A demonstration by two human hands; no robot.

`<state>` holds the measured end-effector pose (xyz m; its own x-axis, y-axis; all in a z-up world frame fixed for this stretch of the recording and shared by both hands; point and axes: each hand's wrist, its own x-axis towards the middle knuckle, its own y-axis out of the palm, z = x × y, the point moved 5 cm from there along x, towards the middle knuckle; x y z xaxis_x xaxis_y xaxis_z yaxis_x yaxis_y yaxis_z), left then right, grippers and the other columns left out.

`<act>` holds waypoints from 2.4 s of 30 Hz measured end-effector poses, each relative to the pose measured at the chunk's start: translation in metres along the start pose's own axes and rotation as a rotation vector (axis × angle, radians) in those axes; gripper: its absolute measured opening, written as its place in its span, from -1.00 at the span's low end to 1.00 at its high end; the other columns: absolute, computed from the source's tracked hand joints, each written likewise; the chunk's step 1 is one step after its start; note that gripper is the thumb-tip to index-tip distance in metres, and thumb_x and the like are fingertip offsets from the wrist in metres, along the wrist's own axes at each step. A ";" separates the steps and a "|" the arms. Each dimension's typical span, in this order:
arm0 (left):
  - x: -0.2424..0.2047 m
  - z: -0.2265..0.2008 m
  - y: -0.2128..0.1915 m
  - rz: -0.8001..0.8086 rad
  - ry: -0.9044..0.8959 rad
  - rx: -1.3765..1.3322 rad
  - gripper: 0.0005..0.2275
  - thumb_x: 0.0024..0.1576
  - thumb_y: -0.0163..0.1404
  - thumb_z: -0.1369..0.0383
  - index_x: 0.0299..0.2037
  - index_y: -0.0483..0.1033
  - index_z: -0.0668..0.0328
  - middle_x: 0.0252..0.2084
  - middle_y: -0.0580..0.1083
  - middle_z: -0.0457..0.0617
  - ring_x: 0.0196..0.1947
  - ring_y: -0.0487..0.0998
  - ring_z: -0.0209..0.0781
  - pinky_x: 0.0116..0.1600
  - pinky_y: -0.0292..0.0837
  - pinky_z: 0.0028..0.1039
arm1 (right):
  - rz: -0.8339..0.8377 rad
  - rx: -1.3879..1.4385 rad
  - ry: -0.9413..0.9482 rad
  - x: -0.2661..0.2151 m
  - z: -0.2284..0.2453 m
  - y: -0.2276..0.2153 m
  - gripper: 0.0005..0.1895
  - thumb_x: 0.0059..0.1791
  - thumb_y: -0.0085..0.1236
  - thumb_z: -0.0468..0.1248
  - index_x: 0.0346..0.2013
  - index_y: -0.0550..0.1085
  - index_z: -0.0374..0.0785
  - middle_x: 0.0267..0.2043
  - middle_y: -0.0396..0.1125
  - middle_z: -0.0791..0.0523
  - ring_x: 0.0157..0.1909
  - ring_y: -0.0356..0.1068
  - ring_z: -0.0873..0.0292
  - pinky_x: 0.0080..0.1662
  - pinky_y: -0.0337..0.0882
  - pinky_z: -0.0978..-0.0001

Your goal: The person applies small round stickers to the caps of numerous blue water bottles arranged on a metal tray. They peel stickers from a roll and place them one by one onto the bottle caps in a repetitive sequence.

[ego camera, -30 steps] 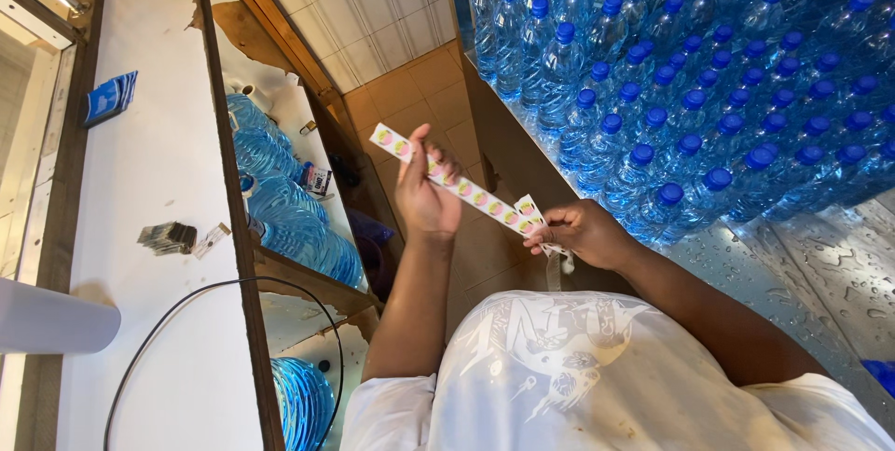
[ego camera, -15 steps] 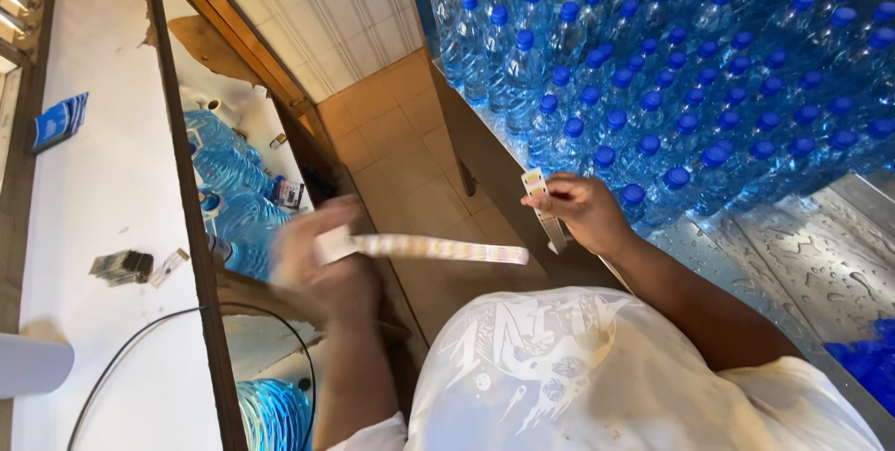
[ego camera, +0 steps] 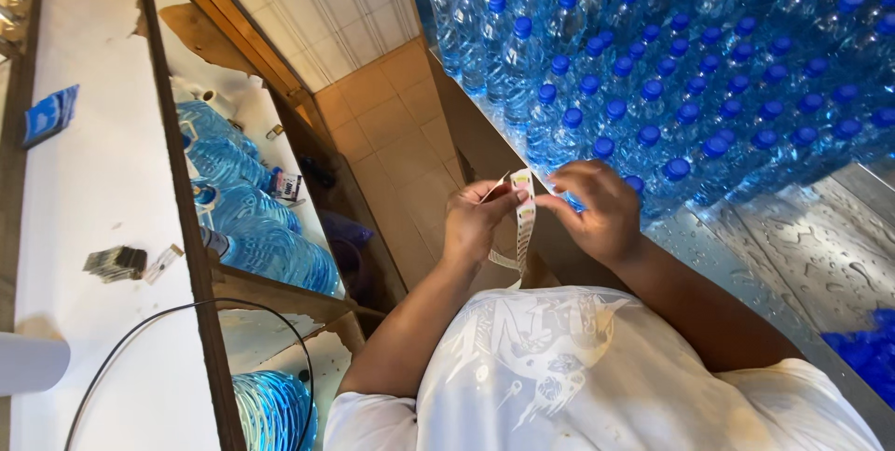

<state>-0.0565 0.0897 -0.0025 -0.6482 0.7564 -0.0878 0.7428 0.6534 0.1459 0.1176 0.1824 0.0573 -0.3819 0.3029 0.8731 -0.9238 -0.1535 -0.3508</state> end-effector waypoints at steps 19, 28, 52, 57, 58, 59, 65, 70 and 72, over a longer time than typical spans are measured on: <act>-0.034 0.016 0.024 0.359 0.300 0.390 -0.76 0.07 0.29 0.51 -0.14 0.85 -0.12 -0.28 0.68 -0.01 -0.27 0.67 -0.05 -0.09 0.56 -0.37 | 0.062 0.680 0.853 -0.069 -0.023 -0.027 -0.86 -0.01 0.44 -0.48 -0.19 0.69 -0.55 -0.26 0.56 -0.17 -0.28 0.57 0.10 -0.28 0.66 0.29; -0.028 0.011 0.021 0.220 0.038 0.396 -0.85 0.04 0.37 0.35 -0.18 0.84 -0.06 -0.38 0.61 -0.10 -0.37 0.50 -0.32 -0.21 0.38 -0.53 | -0.077 0.064 0.646 -0.095 -0.093 -0.084 -0.69 0.02 0.52 -0.58 0.03 0.73 -0.36 -0.12 0.63 -0.14 -0.09 0.66 -0.04 -0.07 0.67 0.18; -0.004 0.041 0.059 0.206 -0.105 0.182 -0.86 0.06 0.43 0.40 -0.21 0.81 0.17 -0.45 0.65 -0.07 -0.43 0.56 -0.42 -0.23 0.48 -0.68 | 0.178 -0.107 0.376 -0.113 -0.099 -0.064 -0.53 0.07 0.40 -0.39 0.31 0.63 -0.24 0.31 0.52 -0.13 0.24 0.52 -0.27 0.08 0.61 0.07; 0.005 0.056 0.071 0.195 -0.159 0.110 -0.84 0.03 0.43 0.39 -0.23 0.80 0.18 -0.44 0.63 -0.11 -0.47 0.50 -0.46 -0.30 0.42 -0.66 | 0.100 -0.213 0.179 -0.078 -0.073 -0.081 -0.52 0.10 0.42 -0.29 0.32 0.61 -0.33 0.22 0.54 -0.11 0.22 0.54 -0.21 0.23 0.49 -0.12; 0.007 0.059 0.074 0.194 -0.157 0.111 -0.84 0.03 0.43 0.39 -0.23 0.80 0.18 -0.44 0.63 -0.11 -0.47 0.50 -0.46 -0.30 0.42 -0.66 | 0.097 -0.213 0.179 -0.076 -0.072 -0.077 -0.52 0.10 0.42 -0.29 0.32 0.61 -0.33 0.22 0.54 -0.11 0.22 0.54 -0.21 0.23 0.49 -0.12; 0.008 0.061 0.077 0.212 -0.165 0.074 -0.84 0.04 0.41 0.40 -0.22 0.78 0.23 -0.45 0.62 -0.12 -0.49 0.49 -0.49 -0.31 0.40 -0.72 | 0.132 -0.188 0.080 -0.074 -0.065 -0.072 -0.53 0.02 0.50 -0.24 0.22 0.66 -0.24 0.16 0.56 -0.02 0.17 0.56 -0.12 0.20 0.52 -0.05; -0.001 0.064 0.090 0.330 -0.209 -0.065 -0.82 0.08 0.30 0.52 -0.11 0.76 0.32 -0.42 0.64 -0.10 -0.60 0.49 -0.57 -0.42 0.34 -0.84 | 0.177 -0.247 -0.114 -0.051 -0.039 -0.060 -0.66 0.00 0.52 -0.15 0.04 0.71 -0.14 -0.01 0.55 0.10 0.00 0.55 -0.02 0.07 0.55 0.06; -0.011 0.038 0.096 0.419 -0.119 -0.062 -0.70 -0.01 0.40 0.58 -0.04 0.76 0.34 -0.30 0.67 -0.08 -0.50 0.52 -0.58 -0.34 0.46 -0.79 | 0.180 -0.238 -0.036 -0.056 -0.046 -0.065 -0.82 0.07 0.45 -0.16 -0.05 0.74 -0.08 -0.11 0.58 0.16 -0.07 0.57 0.04 0.00 0.54 0.12; -0.015 0.022 0.094 0.364 0.046 0.263 -0.80 0.03 0.43 0.39 -0.13 0.85 -0.06 -0.36 0.68 -0.18 -0.45 0.50 -0.55 -0.31 0.41 -0.72 | 0.194 0.105 0.232 -0.047 -0.050 -0.072 -0.87 0.05 0.45 -0.27 -0.10 0.76 -0.12 -0.13 0.63 0.13 -0.12 0.59 -0.06 -0.03 0.54 0.10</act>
<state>0.0269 0.1402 -0.0096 -0.3389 0.9403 -0.0322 0.9374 0.3346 -0.0966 0.2004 0.2262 0.0248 -0.5584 0.4627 0.6886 -0.8295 -0.3218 -0.4564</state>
